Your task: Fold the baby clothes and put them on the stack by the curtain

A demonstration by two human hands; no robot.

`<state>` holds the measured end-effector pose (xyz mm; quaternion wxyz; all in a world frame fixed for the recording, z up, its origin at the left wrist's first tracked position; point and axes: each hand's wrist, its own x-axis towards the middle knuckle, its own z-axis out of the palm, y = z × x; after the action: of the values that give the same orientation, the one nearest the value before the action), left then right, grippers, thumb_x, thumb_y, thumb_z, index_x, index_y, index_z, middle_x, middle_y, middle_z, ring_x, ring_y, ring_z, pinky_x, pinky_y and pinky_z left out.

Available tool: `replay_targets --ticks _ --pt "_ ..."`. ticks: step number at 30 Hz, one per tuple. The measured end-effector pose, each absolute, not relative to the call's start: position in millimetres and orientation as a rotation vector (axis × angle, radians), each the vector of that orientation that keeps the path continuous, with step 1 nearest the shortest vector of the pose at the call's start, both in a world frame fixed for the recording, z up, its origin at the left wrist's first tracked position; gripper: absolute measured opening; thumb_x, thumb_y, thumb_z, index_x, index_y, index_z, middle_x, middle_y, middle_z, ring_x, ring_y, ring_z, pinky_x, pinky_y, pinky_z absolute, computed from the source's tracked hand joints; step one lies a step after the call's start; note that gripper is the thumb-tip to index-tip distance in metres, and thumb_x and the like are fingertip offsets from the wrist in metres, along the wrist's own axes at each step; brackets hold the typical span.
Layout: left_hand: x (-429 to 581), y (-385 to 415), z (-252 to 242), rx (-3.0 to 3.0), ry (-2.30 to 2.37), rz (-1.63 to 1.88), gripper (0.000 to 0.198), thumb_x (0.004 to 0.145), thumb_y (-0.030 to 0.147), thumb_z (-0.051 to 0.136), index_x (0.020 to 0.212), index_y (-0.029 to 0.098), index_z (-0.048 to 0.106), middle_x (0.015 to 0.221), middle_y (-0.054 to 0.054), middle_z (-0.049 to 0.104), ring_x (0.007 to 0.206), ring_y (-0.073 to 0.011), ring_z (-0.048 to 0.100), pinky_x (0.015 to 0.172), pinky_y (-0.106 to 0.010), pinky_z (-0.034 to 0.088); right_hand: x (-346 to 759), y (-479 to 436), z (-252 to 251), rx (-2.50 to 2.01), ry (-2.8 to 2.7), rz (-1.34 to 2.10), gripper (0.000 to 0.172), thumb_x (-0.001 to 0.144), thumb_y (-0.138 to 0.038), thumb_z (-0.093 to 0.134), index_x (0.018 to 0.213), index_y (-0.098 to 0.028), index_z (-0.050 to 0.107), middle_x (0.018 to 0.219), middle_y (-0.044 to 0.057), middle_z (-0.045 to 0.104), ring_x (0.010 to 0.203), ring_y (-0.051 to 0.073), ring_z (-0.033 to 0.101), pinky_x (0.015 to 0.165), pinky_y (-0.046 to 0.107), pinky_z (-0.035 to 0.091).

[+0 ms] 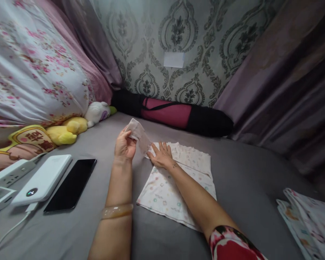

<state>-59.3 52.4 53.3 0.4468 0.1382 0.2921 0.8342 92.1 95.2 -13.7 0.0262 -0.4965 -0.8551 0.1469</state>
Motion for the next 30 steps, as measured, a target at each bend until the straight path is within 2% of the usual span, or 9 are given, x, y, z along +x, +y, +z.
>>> replay_targets --ticks 6,9,12,15,18,21,25,27,30 --pt "-30.9 57.6 60.0 0.391 0.739 1.987 0.024 0.065 0.003 0.056 0.083 0.017 0.062 0.076 0.0 0.068 0.067 -0.009 0.064 0.063 -0.018 0.051 101.1 100.7 -3.0 -1.354 -2.522 0.736 0.068 0.092 -0.058 0.034 0.148 -0.02 0.03 0.157 0.014 0.017 0.145 0.028 0.007 0.115 0.047 0.003" --pt "-22.3 62.4 60.9 0.417 0.76 1.972 0.026 0.063 0.003 0.056 0.084 0.017 0.062 0.076 0.0 0.068 0.068 -0.0096 0.064 0.063 -0.019 0.05 120.7 101.7 5.2 -1.295 -2.13 0.932 0.051 0.097 -0.041 0.029 0.14 -0.016 0.043 0.15 0.012 0.036 0.141 0.022 0.026 0.114 0.041 0.018" --pt "-8.3 69.0 60.1 0.459 0.798 1.998 0.028 0.062 0.004 0.058 0.086 0.017 0.062 0.077 0.0 0.068 0.071 -0.0111 0.064 0.067 -0.021 0.051 149.6 96.3 10.5 -1.368 -1.548 1.304 0.039 0.097 -0.035 0.031 0.122 -0.016 0.056 0.13 0.012 0.057 0.122 0.02 0.05 0.104 0.037 0.037" --pt "20.5 69.8 57.3 0.639 0.855 2.005 0.03 0.067 0.011 0.059 0.097 0.017 0.063 0.091 -0.003 0.07 0.088 -0.0161 0.066 0.083 -0.029 0.051 180.8 86.7 12.6 -1.286 -0.969 1.775 0.037 0.098 -0.034 0.03 0.115 -0.011 0.054 0.118 0.016 0.061 0.1 0.019 0.063 0.091 0.035 0.048" --pt "55.4 61.6 52.5 1.078 0.868 1.746 0.037 0.08 0.027 0.058 0.117 0.022 0.06 0.123 -0.007 0.063 0.119 -0.0217 0.055 0.103 -0.037 0.04 207.8 79.6 11.5 -1.09 -0.603 2.019 0.048 0.098 -0.043 0.022 0.118 -0.008 0.05 0.111 0.02 0.062 0.093 0.023 0.066 0.081 0.041 0.053" --pt "71.8 55.6 45.4 1.337 0.943 1.475 0.042 0.089 0.045 0.051 0.127 0.028 0.055 0.144 -0.005 0.047 0.138 -0.0211 0.035 0.115 -0.038 0.024 227.2 78.3 6.5 -0.936 -0.433 2.012 0.062 0.095 -0.055 0.013 0.12 -0.012 0.051 0.109 0.02 0.063 0.099 0.03 0.064 0.078 0.052 0.053" --pt "49.6 63.1 35.4 1.213 1.092 1.582 0.054 0.092 0.057 0.035 0.126 0.019 0.054 0.142 -0.012 0.048 0.136 -0.0219 0.039 0.115 -0.041 0.022 240.4 79.6 0.2 -0.859 -0.367 1.992 0.063 0.093 -0.062 0.014 0.121 -0.02 0.052 0.113 0.015 0.063 0.107 0.032 0.061 0.079 0.061 0.051" --pt "31.7 67.6 32.1 1.12 1.167 1.631 0.052 0.091 0.056 0.039 0.122 0.017 0.055 0.137 -0.014 0.053 0.132 -0.0222 0.044 0.114 -0.042 0.025 242.0 79.6 0.3 -0.847 -0.378 2.023 0.056 0.092 -0.061 0.027 0.119 -0.019 0.053 0.115 0.015 0.063 0.108 0.032 0.06 0.081 0.059 0.052" --pt "15.8 69.0 28.6 1.038 1.316 1.633 0.042 0.086 0.048 0.051 0.114 0.018 0.059 0.125 -0.013 0.062 0.125 -0.0216 0.051 0.111 -0.041 0.029 241.6 80.1 4.2 -0.937 -0.431 2.001 0.031 0.091 -0.039 0.049 0.113 -0.018 0.054 0.115 0.013 0.063 0.105 0.027 0.063 0.083 0.051 0.055"
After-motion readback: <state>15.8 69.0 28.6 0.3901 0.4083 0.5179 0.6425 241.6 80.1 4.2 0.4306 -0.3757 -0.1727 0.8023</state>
